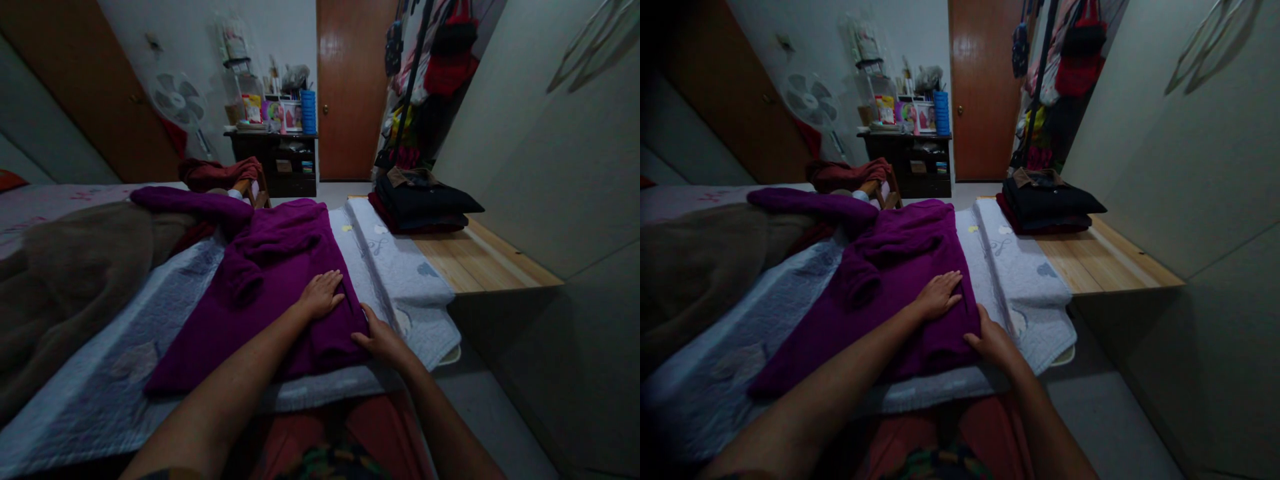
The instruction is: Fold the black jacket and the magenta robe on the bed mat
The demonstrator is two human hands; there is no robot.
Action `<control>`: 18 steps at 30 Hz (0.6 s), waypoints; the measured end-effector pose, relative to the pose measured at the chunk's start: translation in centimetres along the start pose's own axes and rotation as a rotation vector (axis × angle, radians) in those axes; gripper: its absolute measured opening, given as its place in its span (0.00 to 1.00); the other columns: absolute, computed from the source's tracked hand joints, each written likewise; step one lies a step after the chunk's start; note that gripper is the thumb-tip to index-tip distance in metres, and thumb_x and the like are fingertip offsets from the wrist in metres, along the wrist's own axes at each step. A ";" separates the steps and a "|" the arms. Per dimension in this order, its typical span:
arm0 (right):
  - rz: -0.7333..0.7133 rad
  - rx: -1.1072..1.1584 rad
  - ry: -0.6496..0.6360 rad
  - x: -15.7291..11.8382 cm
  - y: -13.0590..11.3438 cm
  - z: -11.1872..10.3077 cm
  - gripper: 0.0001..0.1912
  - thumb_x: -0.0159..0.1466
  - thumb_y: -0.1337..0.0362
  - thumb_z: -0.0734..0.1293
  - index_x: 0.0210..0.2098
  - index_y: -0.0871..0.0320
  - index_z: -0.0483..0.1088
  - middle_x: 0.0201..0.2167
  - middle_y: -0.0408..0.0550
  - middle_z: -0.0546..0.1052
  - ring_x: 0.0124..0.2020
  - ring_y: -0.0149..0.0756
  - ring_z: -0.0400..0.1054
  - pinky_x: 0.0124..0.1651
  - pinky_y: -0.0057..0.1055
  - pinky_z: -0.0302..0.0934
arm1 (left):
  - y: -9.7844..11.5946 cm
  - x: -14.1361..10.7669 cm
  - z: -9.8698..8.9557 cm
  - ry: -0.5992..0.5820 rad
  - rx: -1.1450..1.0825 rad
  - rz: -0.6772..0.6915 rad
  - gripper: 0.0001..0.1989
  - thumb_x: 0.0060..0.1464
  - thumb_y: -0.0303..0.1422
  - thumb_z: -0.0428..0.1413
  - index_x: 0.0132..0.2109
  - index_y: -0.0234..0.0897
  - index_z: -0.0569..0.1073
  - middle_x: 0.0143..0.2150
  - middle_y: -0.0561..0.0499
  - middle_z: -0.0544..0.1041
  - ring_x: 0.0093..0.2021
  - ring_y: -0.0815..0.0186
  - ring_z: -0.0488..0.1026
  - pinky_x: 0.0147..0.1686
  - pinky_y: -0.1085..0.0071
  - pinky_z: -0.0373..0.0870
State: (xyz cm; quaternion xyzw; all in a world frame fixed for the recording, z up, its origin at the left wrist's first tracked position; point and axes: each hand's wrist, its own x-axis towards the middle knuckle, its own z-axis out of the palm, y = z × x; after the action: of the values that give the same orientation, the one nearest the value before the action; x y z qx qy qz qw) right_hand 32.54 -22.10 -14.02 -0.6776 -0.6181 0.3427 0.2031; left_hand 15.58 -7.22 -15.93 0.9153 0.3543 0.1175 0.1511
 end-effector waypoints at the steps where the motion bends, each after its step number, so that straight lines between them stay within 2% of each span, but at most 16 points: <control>1: 0.010 -0.026 -0.007 0.0 -0.1 0.0 0.41 0.60 0.61 0.66 0.67 0.62 0.46 0.50 0.60 0.75 0.49 0.45 0.71 0.47 0.35 0.62 | 0.1 0.0 0.0 0.001 0.006 -0.003 0.29 0.63 0.44 0.46 0.67 0.39 0.55 0.70 0.44 0.54 0.69 0.56 0.49 0.66 0.56 0.46; 5: -0.009 -0.082 -0.042 -0.4 -0.1 -0.8 0.38 0.61 0.59 0.65 0.66 0.62 0.49 0.49 0.60 0.75 0.48 0.45 0.71 0.47 0.35 0.61 | 1.1 -0.4 -0.7 0.002 0.036 -0.045 0.27 0.62 0.41 0.48 0.66 0.40 0.57 0.69 0.44 0.56 0.69 0.56 0.50 0.66 0.54 0.44; 8: -0.027 -0.098 -0.079 -1.3 0.2 -2.1 0.33 0.61 0.60 0.66 0.63 0.61 0.56 0.43 0.55 0.78 0.41 0.41 0.72 0.43 0.32 0.62 | 2.6 -1.9 -1.3 -0.036 0.059 -0.152 0.27 0.60 0.38 0.50 0.65 0.39 0.60 0.69 0.40 0.56 0.69 0.51 0.49 0.65 0.46 0.42; 10: -0.037 -0.123 -0.094 -1.8 0.3 -3.0 0.29 0.61 0.60 0.66 0.60 0.60 0.61 0.36 0.50 0.78 0.36 0.39 0.72 0.40 0.31 0.62 | 3.7 -3.7 -1.4 -0.081 0.035 -0.197 0.30 0.57 0.43 0.53 0.64 0.39 0.61 0.69 0.37 0.54 0.69 0.45 0.47 0.63 0.41 0.43; 12: -0.060 -0.155 -0.048 -1.8 0.2 -3.5 0.25 0.61 0.61 0.65 0.57 0.59 0.65 0.33 0.48 0.78 0.35 0.38 0.71 0.39 0.31 0.62 | 4.5 -5.6 -1.1 -0.111 -0.002 -0.175 0.34 0.54 0.49 0.55 0.64 0.41 0.61 0.70 0.36 0.52 0.70 0.43 0.44 0.63 0.41 0.42; 15: -0.169 -0.183 0.141 -0.4 -0.3 -3.3 0.21 0.62 0.62 0.63 0.55 0.58 0.67 0.42 0.52 0.76 0.44 0.40 0.71 0.48 0.36 0.63 | 5.1 -7.8 -0.4 -0.143 -0.002 -0.117 0.38 0.54 0.51 0.54 0.68 0.41 0.55 0.72 0.37 0.44 0.71 0.43 0.37 0.64 0.42 0.41; 18: -0.317 -0.197 0.279 2.5 -1.1 -2.2 0.22 0.63 0.65 0.60 0.58 0.58 0.64 0.57 0.56 0.68 0.58 0.41 0.62 0.60 0.42 0.56 | 5.0 -8.5 -0.5 -0.166 -0.011 -0.091 0.39 0.55 0.50 0.53 0.69 0.42 0.52 0.72 0.37 0.42 0.71 0.45 0.36 0.64 0.42 0.41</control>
State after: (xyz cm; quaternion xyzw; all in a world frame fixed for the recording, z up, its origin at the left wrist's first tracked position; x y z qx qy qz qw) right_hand 33.34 -19.15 -12.28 -0.6293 -0.7134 0.1475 0.2707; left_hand 12.34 -16.44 -14.58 0.9039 0.3813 0.0361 0.1903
